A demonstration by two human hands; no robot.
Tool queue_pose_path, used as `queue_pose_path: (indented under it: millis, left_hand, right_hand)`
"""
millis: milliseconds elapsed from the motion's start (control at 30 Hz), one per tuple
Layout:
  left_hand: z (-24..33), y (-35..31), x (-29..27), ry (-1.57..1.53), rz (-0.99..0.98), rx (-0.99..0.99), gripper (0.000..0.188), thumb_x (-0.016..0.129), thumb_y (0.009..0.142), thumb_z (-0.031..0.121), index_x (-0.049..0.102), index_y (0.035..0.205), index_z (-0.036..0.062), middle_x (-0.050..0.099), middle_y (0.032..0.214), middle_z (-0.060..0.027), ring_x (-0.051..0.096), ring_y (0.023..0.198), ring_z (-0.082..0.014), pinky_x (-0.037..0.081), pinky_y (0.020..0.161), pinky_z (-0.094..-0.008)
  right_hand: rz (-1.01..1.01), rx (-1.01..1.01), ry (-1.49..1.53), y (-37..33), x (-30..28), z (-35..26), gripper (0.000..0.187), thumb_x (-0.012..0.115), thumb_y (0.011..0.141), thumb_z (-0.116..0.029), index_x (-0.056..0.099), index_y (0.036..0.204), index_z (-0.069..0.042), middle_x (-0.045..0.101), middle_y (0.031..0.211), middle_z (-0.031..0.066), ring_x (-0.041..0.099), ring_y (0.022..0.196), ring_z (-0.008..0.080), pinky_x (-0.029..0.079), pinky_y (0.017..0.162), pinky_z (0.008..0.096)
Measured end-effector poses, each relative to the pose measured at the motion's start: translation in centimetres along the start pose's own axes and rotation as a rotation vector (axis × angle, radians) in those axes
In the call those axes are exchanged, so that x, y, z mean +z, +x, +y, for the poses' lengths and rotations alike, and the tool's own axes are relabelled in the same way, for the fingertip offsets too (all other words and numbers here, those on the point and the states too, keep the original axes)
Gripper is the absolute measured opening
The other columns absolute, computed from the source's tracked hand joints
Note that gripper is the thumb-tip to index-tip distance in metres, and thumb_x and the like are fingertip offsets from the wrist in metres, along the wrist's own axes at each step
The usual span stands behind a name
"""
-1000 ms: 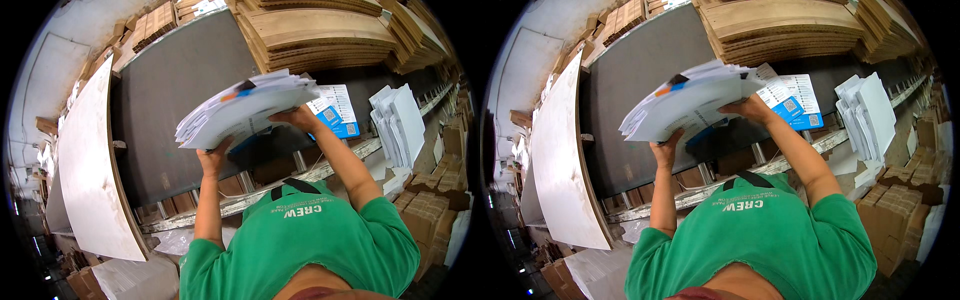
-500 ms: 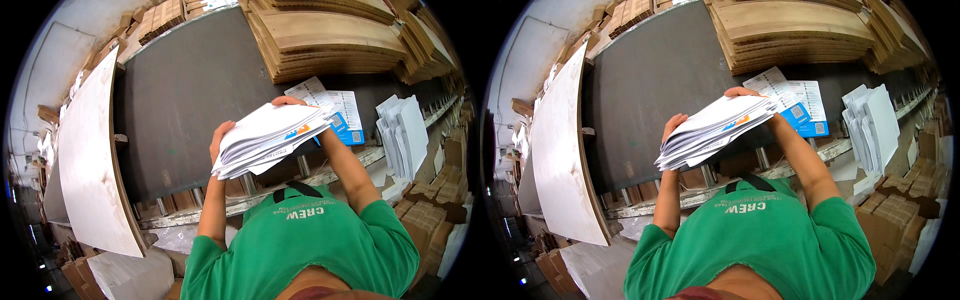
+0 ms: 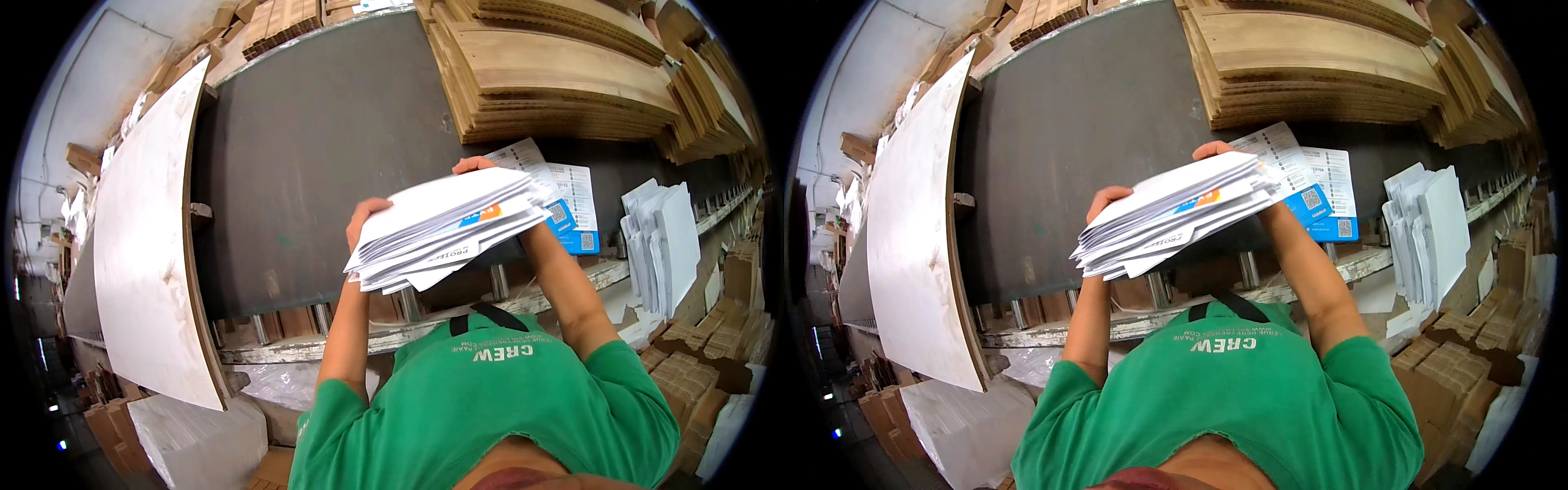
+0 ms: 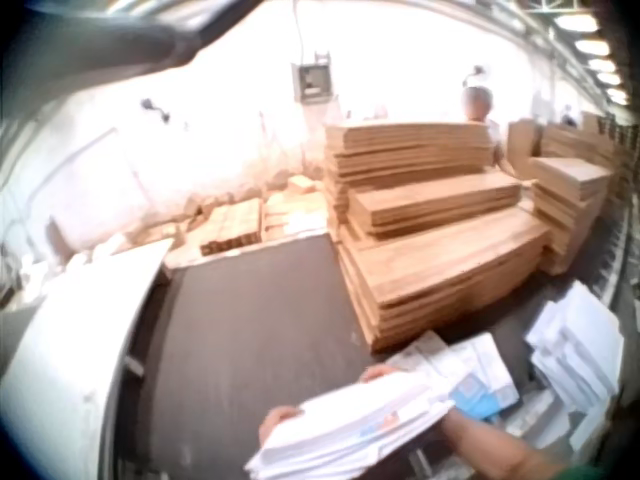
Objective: The person sorts through a stack of printed documents on a table, folding each one and placing it into a separate pile. The person handles the papers by hand, repeatedly picking up a sheet, folding it, and stacking it. Other workers are visible in the background handling cardboard.
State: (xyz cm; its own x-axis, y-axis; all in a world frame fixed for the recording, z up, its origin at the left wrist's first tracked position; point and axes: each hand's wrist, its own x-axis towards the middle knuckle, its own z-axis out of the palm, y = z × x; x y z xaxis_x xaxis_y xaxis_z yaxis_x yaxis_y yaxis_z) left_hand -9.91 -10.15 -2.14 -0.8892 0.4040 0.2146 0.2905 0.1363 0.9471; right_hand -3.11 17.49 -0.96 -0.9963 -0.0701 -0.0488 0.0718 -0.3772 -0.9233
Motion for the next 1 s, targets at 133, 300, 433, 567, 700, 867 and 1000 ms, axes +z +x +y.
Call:
queue_pose_path:
  millis: [133,300,433,567,700,867,1000]
  left_hand:
    - [-1.1,-0.2,-0.1,0.160,0.043,0.177,0.031,0.075,0.075,0.021,0.065,0.098,0.0031,0.065,0.089,-0.0076,0.062,0.084,-0.0198,0.049,0.079,-0.0309]
    - [1.8,-0.3,0.6,0.144,0.100,0.044,0.046,0.082,0.066,0.029,0.066,0.104,0.0074,0.066,0.101,-0.0077,0.062,0.092,-0.0248,0.048,0.082,-0.0359]
    - [0.4,-0.1,0.2,0.206,0.059,0.094,0.045,0.081,0.066,0.016,0.064,0.106,0.0044,0.064,0.104,-0.0086,0.059,0.093,-0.0192,0.047,0.083,-0.0328]
    - [1.5,1.0,1.5,0.000,0.269,0.123,0.040,0.081,0.067,0.012,0.065,0.101,0.0003,0.067,0.097,-0.0096,0.062,0.087,-0.0192,0.050,0.078,-0.0323]
    - [0.7,1.2,0.5,-0.036,0.257,0.026,0.044,0.083,0.065,0.013,0.064,0.102,-0.0004,0.068,0.096,-0.0103,0.063,0.085,-0.0196,0.050,0.077,-0.0322]
    - [-2.2,-0.8,1.0,0.095,0.135,-0.034,0.041,0.083,0.062,0.009,0.065,0.098,0.0008,0.068,0.093,-0.0094,0.063,0.084,-0.0197,0.050,0.076,-0.0320]
    - [-3.9,-1.5,3.7,0.231,0.340,0.097,0.042,0.083,0.065,0.011,0.064,0.101,0.0000,0.068,0.096,-0.0108,0.064,0.086,-0.0209,0.050,0.078,-0.0328]
  right_hand:
    - [0.310,-0.063,-0.412,1.0,1.3,0.2,0.028,0.069,0.078,-0.015,0.062,0.103,-0.003,0.065,0.095,0.0063,0.059,0.094,0.0175,0.048,0.086,0.0299]
    - [0.247,0.058,-0.383,0.9,2.1,-1.7,0.038,0.078,0.068,-0.012,0.064,0.103,-0.003,0.065,0.099,0.0076,0.057,0.099,0.0189,0.044,0.091,0.0326]
    - [0.277,0.032,-0.513,1.3,3.0,-2.2,0.044,0.080,0.065,-0.009,0.063,0.105,-0.001,0.065,0.103,0.0086,0.057,0.100,0.0186,0.045,0.091,0.0322]
    - [0.340,0.003,-0.240,2.1,3.8,-1.9,0.045,0.080,0.068,-0.010,0.061,0.108,-0.002,0.063,0.105,0.0072,0.057,0.100,0.0172,0.045,0.089,0.0317]
    - [0.286,0.028,-0.192,2.1,3.7,-1.2,0.036,0.078,0.070,-0.007,0.064,0.103,-0.004,0.063,0.103,0.0051,0.057,0.099,0.0162,0.046,0.089,0.0316]
    - [0.251,0.045,-0.441,2.3,1.3,1.7,0.032,0.076,0.072,-0.009,0.066,0.103,-0.007,0.065,0.099,0.0027,0.058,0.096,0.0157,0.046,0.087,0.0309]
    - [0.331,0.046,-0.292,2.5,2.3,1.8,0.031,0.075,0.073,-0.006,0.065,0.102,-0.005,0.066,0.098,0.0036,0.059,0.093,0.0144,0.047,0.083,0.0292]
